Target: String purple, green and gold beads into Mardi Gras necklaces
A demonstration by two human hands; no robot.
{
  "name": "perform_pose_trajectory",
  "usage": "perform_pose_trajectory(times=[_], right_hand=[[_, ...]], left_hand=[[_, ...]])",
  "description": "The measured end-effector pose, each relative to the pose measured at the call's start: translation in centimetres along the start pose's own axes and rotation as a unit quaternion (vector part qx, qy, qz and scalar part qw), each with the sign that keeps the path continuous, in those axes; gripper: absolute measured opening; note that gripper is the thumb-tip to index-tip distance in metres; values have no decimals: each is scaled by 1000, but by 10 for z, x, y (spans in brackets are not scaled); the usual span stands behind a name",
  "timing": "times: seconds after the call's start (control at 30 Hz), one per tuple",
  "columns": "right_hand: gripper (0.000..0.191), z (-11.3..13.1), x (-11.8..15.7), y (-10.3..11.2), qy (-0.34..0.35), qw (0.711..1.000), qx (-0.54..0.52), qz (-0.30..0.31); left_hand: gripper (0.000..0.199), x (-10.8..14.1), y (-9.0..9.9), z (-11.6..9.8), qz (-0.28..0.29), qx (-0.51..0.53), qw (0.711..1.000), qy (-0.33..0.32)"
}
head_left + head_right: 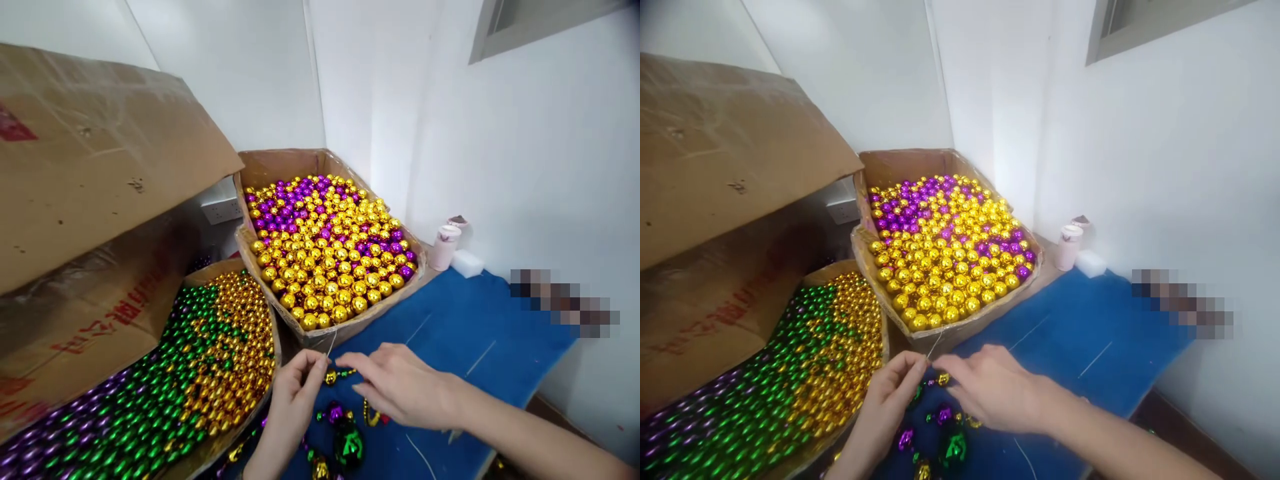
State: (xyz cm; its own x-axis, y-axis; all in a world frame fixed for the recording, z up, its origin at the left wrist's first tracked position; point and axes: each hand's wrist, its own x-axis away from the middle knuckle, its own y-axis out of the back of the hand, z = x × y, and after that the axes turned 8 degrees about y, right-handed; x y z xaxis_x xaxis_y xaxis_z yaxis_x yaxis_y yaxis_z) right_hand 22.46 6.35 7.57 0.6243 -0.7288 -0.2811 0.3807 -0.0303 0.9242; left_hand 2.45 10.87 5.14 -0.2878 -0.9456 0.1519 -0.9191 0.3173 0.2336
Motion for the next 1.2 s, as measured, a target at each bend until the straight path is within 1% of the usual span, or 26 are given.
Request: perform_pose_trajectory(times=[0.07,0.1,0.17,0.2,0.3,0.37,0.43,0.47,0.53,0.6,0.63,0.7,0.77,0.83,0.93,1.0,1.1,1.2], right_hand=[[43,-1,-9,-12,-26,999,-17,-24],[40,-3,-12,-18,-28,999,-23,-29],[25,-6,-16,-28,-18,999,-23,-26],[24,-7,-17,-31,-15,999,-20,-25],[30,-7,-16,-36,-19,999,-13,-27],[27,-8,-14,-33,-24,999,-18,-25],[22,-9,-11,-26,-30,999,-32,-21],[24,-9,-10,-20,-33,999,-39,-19],[35,-8,-11,-9,-32,997,-66,-7],[41,-5,-14,0,-14,995,-100,15],[43,-3,-17,2,-1,993,-111,25],[45,-1,-24,3,19,993,-113,33],[48,-1,-30,1,16,994,-103,26],[49,-3,-34,-3,-5,994,-108,22],[45,-7,-36,-5,-31,992,-118,29],[40,-7,-37,-4,-36,991,-126,32],[32,-6,-39,-2,-37,986,-155,39],[30,-11,-37,2,-40,981,-184,43]], left_hand=[[25,4,0,1,15,-35,999,-30],[25,6,0,2,24,-47,998,-40],[25,12,2,4,43,-63,996,-49],[25,14,2,6,50,-67,995,-49],[27,18,5,11,59,-66,995,-38],[28,17,6,15,52,-49,997,-21],[27,14,7,18,28,-15,1000,5],[27,11,7,19,10,5,1000,19],[26,6,6,18,-23,36,998,41],[27,0,2,15,-32,44,998,38],[27,-2,-1,14,-23,41,999,26],[27,-5,-7,11,14,28,999,-10],[28,-6,-11,10,56,14,998,-37],[27,-6,-13,10,93,3,995,-41],[21,-4,-11,10,142,-17,989,-28],[20,-3,-9,9,163,-33,986,-25],[24,-2,-9,6,182,-52,981,-36],[28,-1,-8,3,189,-98,976,-49]])
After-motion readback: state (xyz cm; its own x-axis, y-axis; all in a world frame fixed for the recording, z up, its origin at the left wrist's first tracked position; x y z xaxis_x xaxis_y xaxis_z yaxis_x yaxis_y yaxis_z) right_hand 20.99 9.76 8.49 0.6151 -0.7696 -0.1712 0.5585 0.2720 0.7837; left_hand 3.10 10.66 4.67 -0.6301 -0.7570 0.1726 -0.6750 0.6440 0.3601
